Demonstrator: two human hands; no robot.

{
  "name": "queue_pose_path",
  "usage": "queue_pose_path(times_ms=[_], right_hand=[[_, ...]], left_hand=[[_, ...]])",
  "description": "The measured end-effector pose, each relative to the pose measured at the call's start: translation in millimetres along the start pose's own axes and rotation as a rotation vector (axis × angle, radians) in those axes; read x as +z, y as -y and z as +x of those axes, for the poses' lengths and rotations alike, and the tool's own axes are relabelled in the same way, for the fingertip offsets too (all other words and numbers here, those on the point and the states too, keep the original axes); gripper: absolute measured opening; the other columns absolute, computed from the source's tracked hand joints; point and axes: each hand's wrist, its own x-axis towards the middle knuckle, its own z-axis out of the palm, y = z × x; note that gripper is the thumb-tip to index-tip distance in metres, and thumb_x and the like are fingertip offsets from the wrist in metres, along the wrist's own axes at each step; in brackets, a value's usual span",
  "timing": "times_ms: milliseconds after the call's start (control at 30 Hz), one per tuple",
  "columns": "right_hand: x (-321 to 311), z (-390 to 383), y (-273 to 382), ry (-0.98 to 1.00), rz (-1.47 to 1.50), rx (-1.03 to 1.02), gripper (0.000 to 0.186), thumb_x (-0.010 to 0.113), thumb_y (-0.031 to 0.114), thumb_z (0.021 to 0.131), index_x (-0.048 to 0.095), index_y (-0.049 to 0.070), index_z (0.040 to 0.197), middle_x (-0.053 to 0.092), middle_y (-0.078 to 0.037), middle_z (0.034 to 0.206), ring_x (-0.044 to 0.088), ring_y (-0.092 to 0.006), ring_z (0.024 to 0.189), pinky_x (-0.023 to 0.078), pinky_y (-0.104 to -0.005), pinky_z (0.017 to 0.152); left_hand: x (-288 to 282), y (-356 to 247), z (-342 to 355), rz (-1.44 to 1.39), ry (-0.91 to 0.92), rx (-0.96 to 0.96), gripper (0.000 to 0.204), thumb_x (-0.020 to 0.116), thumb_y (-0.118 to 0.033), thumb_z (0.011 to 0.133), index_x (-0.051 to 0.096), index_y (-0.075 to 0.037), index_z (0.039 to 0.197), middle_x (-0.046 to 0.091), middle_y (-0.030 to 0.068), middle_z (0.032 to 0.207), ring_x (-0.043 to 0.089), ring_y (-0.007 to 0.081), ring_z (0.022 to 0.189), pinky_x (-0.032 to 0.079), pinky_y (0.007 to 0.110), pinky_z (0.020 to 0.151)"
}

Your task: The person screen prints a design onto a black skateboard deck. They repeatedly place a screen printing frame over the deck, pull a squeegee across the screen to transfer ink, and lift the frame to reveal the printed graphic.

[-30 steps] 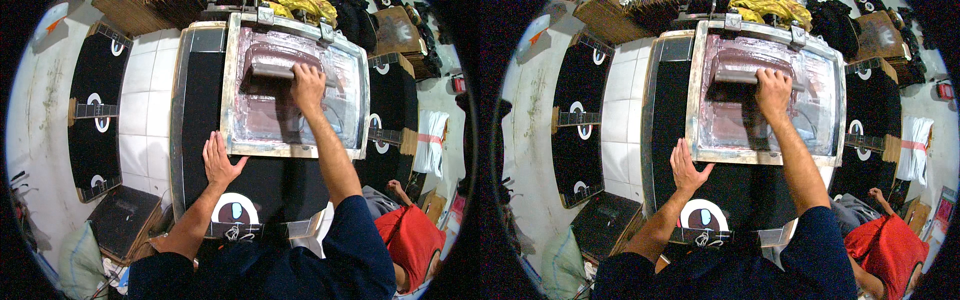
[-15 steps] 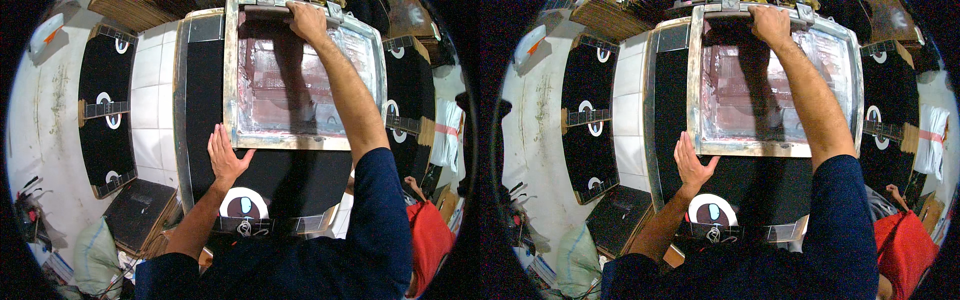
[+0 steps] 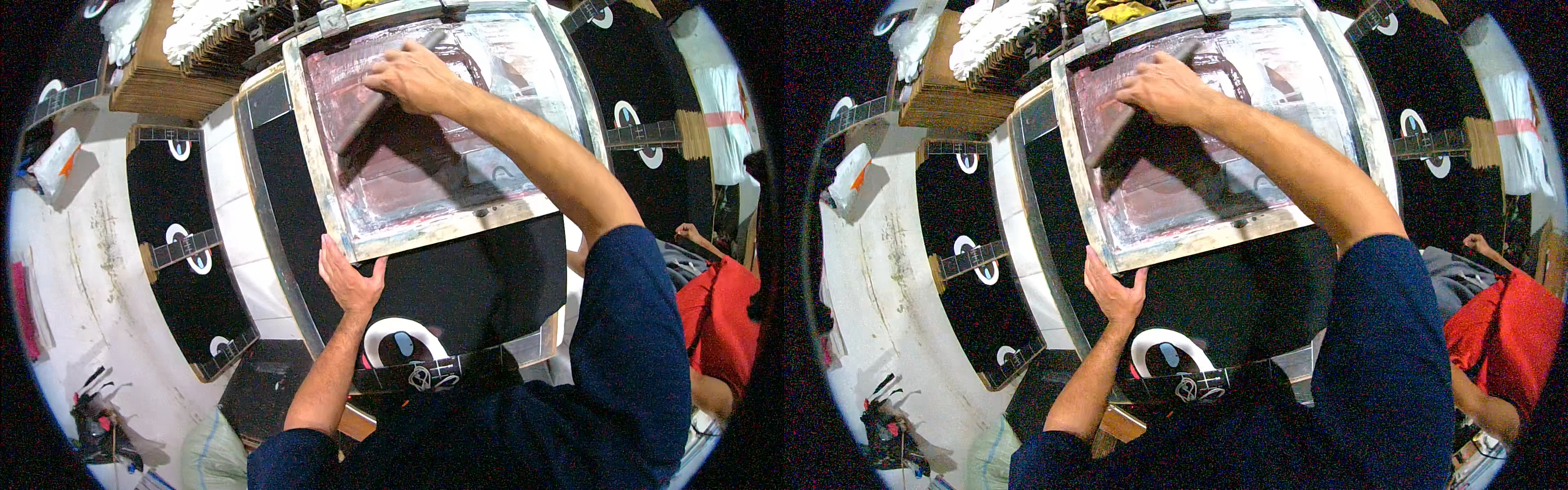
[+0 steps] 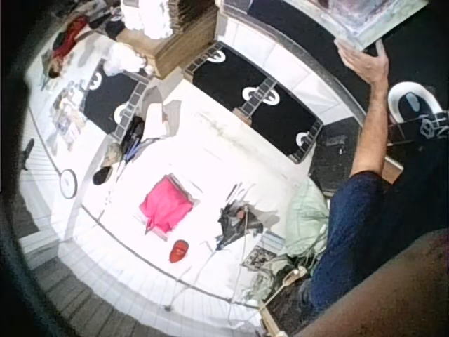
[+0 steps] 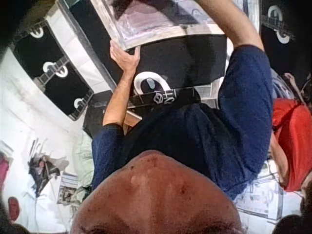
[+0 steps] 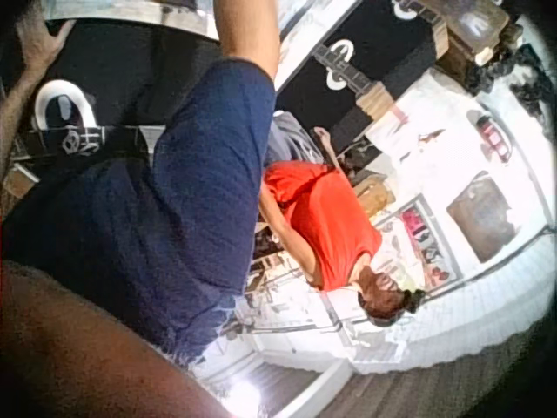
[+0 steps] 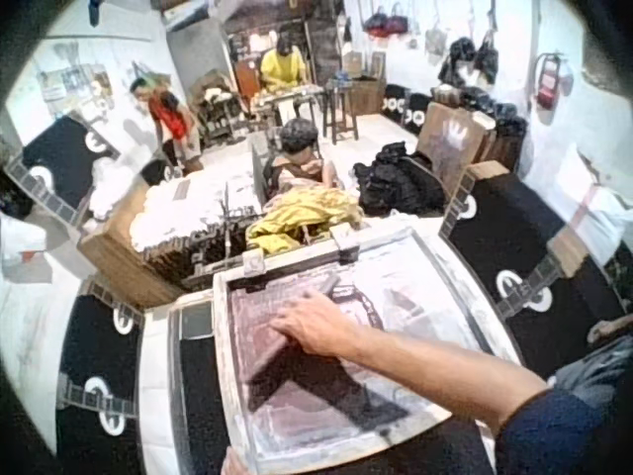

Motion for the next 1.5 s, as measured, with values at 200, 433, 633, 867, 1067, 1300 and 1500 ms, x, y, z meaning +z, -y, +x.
queue_pose_path(times_ms=[200, 433, 633, 867, 1067, 1300, 1500], right_hand=[[-9, -55, 10, -0.063, -0.067, 0.119, 0.032, 0.075, 0.015, 0.079, 0.066, 0.021, 0.109, 0.067, 0.002, 0.102, 0.062, -0.0209, 0.109, 0.045, -0.0430, 0.093], [1, -29, 12, -0.195, -0.072, 0.164, 0.016, 0.067, 0.018, 0.086, 0.067, 0.021, 0.102, 0.068, 0.003, 0.100, 0.064, -0.0191, 0.102, 0.046, -0.0419, 0.089], [12, 5, -26, -0.284, -0.107, 0.322, 0.037, 0.077, 0.011, 0.075, 0.068, 0.019, 0.110, 0.070, 0.001, 0.105, 0.065, -0.0218, 0.105, 0.045, -0.0440, 0.090], [13, -8, -24, -0.196, -0.097, 0.635, 0.027, 0.073, 0.017, 0.083, 0.073, 0.020, 0.110, 0.073, -0.002, 0.104, 0.069, -0.0235, 0.104, 0.046, -0.0478, 0.089], [0, -32, 21, -0.173, -0.079, 0.925, 0.033, 0.082, 0.019, 0.073, 0.072, 0.017, 0.104, 0.073, -0.004, 0.102, 0.069, -0.0272, 0.101, 0.047, -0.0496, 0.087], [-16, -27, 69, 0.013, -0.035, 0.735, 0.038, 0.081, 0.017, 0.074, 0.073, 0.018, 0.110, 0.072, -0.005, 0.104, 0.068, -0.0276, 0.103, 0.047, -0.0501, 0.083], [7, 41, -16, -0.092, -0.189, 0.535, 0.041, 0.080, 0.023, 0.081, 0.068, 0.019, 0.121, 0.072, -0.004, 0.112, 0.067, -0.0267, 0.109, 0.047, -0.0515, 0.084]], left_hand=[[2, 2, 0, -0.007, 0.002, -0.023, 0.117, 0.082, -0.052, 0.081, 0.019, 0.008, 0.159, 0.030, 0.0305, 0.162, 0.033, 0.0460, 0.147, 0.024, 0.057, 0.121], [2, 1, -1, -0.005, -0.005, -0.036, 0.116, 0.081, -0.052, 0.081, 0.020, 0.008, 0.159, 0.031, 0.0298, 0.162, 0.034, 0.0461, 0.146, 0.024, 0.057, 0.121], [1, 0, -1, -0.006, -0.014, -0.036, 0.115, 0.081, -0.052, 0.081, 0.020, 0.007, 0.159, 0.031, 0.0299, 0.161, 0.035, 0.0463, 0.145, 0.026, 0.057, 0.119], [0, -1, -1, -0.003, -0.016, -0.019, 0.117, 0.086, -0.041, 0.078, 0.018, 0.006, 0.160, 0.032, 0.0287, 0.161, 0.037, 0.0458, 0.143, 0.027, 0.057, 0.119], [0, 0, -1, -0.022, -0.003, -0.033, 0.114, 0.084, -0.044, 0.080, 0.019, 0.006, 0.160, 0.031, 0.0288, 0.162, 0.034, 0.0448, 0.147, 0.025, 0.057, 0.121], [-1, 0, 2, -0.077, -0.032, -0.023, 0.115, 0.084, -0.046, 0.079, 0.021, 0.007, 0.160, 0.031, 0.0290, 0.162, 0.034, 0.0450, 0.147, 0.024, 0.056, 0.121], [-4, 0, 3, -0.086, -0.062, 0.001, 0.113, 0.082, -0.048, 0.080, 0.021, 0.008, 0.159, 0.032, 0.0299, 0.161, 0.034, 0.0456, 0.146, 0.026, 0.056, 0.121]])
